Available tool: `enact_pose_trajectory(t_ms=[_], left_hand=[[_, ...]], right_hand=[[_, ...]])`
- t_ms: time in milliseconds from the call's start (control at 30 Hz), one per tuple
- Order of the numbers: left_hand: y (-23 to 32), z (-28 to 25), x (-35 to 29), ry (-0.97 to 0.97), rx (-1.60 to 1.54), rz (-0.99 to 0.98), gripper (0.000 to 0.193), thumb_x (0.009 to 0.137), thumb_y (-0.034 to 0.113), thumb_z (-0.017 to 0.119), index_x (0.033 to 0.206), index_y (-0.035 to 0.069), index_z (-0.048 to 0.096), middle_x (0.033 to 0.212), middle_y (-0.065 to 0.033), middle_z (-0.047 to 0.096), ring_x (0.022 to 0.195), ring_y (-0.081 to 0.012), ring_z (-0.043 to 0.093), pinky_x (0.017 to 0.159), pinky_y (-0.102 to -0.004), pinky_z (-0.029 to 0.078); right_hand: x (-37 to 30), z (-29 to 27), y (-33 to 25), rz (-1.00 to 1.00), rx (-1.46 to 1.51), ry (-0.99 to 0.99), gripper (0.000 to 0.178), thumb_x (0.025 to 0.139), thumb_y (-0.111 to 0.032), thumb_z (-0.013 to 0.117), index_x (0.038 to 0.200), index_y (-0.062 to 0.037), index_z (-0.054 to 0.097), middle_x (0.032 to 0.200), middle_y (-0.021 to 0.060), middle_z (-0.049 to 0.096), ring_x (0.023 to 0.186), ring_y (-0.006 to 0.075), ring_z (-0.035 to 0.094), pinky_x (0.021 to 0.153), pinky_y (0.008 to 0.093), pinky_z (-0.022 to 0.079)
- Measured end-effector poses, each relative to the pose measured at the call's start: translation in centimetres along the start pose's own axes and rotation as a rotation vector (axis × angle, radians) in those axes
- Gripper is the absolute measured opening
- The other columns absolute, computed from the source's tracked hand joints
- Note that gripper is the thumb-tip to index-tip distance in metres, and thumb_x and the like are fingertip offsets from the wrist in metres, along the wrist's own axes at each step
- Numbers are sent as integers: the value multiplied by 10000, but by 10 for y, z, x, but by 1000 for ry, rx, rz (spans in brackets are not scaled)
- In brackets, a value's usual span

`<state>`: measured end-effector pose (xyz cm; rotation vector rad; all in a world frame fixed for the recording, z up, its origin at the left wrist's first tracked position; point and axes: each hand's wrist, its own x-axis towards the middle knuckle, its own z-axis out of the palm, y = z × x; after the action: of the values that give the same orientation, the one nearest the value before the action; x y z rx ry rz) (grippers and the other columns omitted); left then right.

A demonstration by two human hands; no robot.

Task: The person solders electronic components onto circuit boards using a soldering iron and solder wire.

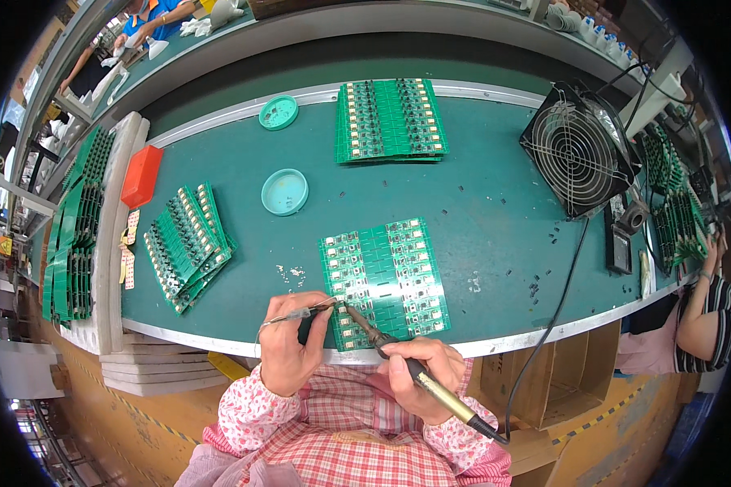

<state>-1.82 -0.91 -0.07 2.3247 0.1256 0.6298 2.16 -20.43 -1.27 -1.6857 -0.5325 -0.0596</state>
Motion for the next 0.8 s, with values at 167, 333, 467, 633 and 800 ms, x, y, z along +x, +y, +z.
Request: enact_pose_trajectory(t_ms=[167, 333, 467, 633, 800], left_hand=[[-2, 1, -1, 6, -2, 6, 212, 816, -42, 711, 1011, 34, 670, 999, -87, 712, 899, -286, 643, 804, -365, 496], [-2, 2, 1, 29, -9, 35, 248, 790, -50, 728, 1010, 44, 664, 969, -70, 695, 826, -281, 650, 797, -373, 479], [-3, 1, 1, 25, 5, 39, 243, 792, -48, 727, 1008, 44, 664, 974, -71, 695, 836, -281, 652, 800, -373, 480], [-2, 1, 1, 24, -1, 42, 240, 793, -48, 725, 1006, 46, 664, 976, -70, 694, 832, -282, 650, 798, -373, 479], [-2, 1, -1, 15, 1, 21, 213, 821, -34, 715, 1017, 39, 676, 1003, -78, 709, 877, -283, 648, 803, -365, 485]], right_hand=[[5, 2, -1, -22, -42, -22, 90, 874, -80, 659, 944, -32, 627, 631, 35, 703, 593, 156, 700, 568, 281, 547], [7, 1, 1, -73, -62, -66, 98, 856, -60, 677, 936, -23, 632, 642, 39, 706, 582, 177, 697, 543, 294, 542], [14, -2, 1, -183, -73, -110, 108, 842, -45, 694, 928, -14, 638, 691, 63, 718, 574, 187, 689, 526, 300, 534], [17, -4, 2, -282, -126, -169, 96, 905, -111, 649, 943, -26, 623, 633, 46, 699, 553, 172, 685, 539, 285, 531], [12, -4, 0, -211, -81, -96, 110, 827, -43, 707, 919, -24, 652, 704, 69, 719, 583, 189, 691, 527, 297, 536]])
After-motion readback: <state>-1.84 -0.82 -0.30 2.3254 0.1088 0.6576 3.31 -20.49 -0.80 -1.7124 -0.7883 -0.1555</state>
